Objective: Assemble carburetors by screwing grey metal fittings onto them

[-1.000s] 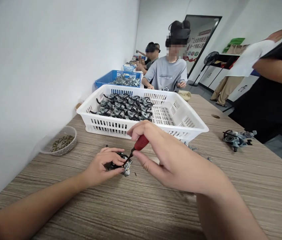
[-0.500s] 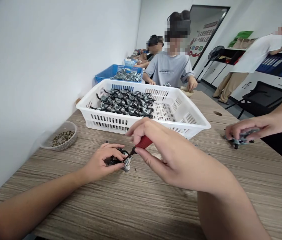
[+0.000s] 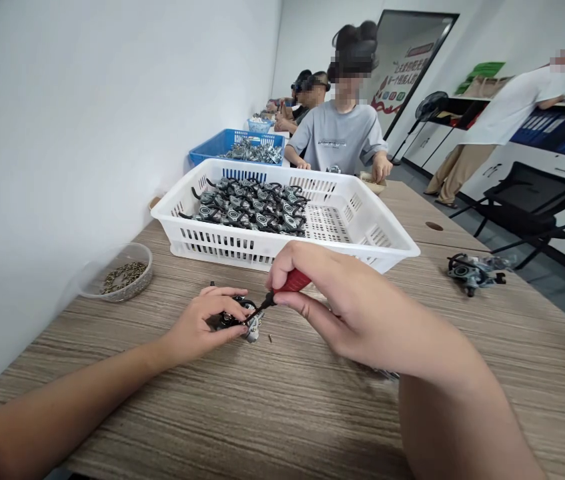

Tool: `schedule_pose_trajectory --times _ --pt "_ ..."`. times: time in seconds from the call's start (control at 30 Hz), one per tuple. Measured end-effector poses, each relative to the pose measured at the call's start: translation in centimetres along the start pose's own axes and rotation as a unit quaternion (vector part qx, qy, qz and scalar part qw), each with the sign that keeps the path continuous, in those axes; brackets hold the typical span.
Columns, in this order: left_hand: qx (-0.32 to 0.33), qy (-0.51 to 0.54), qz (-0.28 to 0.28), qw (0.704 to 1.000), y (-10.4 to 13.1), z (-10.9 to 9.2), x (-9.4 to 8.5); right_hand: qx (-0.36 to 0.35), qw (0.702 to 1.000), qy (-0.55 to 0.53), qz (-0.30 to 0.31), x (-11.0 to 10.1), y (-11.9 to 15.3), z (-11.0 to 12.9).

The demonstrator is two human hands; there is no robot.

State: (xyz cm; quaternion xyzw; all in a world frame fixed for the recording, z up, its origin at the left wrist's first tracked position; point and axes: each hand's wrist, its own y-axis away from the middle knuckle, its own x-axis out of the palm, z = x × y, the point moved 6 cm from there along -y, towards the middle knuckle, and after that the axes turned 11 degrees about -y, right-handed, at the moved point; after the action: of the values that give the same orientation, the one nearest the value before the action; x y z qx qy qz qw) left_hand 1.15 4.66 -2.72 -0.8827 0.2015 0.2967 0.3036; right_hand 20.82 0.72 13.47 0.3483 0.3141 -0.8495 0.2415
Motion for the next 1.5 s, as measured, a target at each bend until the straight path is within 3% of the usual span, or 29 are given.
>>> schedule_pose_trajectory --times 0.17,0.23,0.37,0.47,0.7,0.83,0.97,1.03,1.2,1.37,1.5 --pt "-0.002 0.003 -0.008 1.0 0.1 0.1 0.0 -0.059 0.976 0.174 -0.117 0.2 -0.5 0.8" --pt "0.004 0.003 -0.01 1.0 0.0 0.1 0.0 -0.049 0.978 0.174 -0.106 0.4 -0.4 0.9" --pt "0.01 0.002 -0.013 1.0 0.0 0.0 -0.1 -0.007 0.999 0.031 -0.033 0.1 0.0 0.3" --pt "0.014 0.002 -0.02 1.0 0.0 0.0 -0.2 -0.012 1.0 -0.022 -0.014 -0.1 -0.1 0.0" --pt "0.026 -0.003 -0.018 0.999 0.1 -0.1 -0.1 -0.066 0.97 0.198 -0.123 0.2 -0.4 0.6" --pt "0.036 -0.002 -0.026 0.999 0.0 -0.2 -0.2 -0.016 0.993 0.103 -0.057 0.0 -0.3 0.0" --pt "0.031 -0.005 -0.022 0.999 0.0 -0.1 -0.1 -0.021 0.999 0.016 -0.02 -0.2 -0.5 -0.3" --pt "0.026 -0.005 -0.026 0.999 0.0 -0.1 -0.2 -0.023 0.999 0.031 -0.036 0.0 -0.7 -0.3" --pt "0.02 -0.006 -0.018 1.0 0.1 -0.2 -0.1 -0.063 0.967 0.218 -0.113 0.5 -0.5 1.2" --pt "0.005 -0.008 -0.012 1.0 0.0 -0.6 -0.3 -0.02 0.992 0.123 -0.034 0.4 0.0 1.8" --pt "0.001 -0.008 -0.008 1.0 -0.1 -0.6 -0.3 -0.048 0.995 0.083 -0.008 0.4 0.1 2.2"
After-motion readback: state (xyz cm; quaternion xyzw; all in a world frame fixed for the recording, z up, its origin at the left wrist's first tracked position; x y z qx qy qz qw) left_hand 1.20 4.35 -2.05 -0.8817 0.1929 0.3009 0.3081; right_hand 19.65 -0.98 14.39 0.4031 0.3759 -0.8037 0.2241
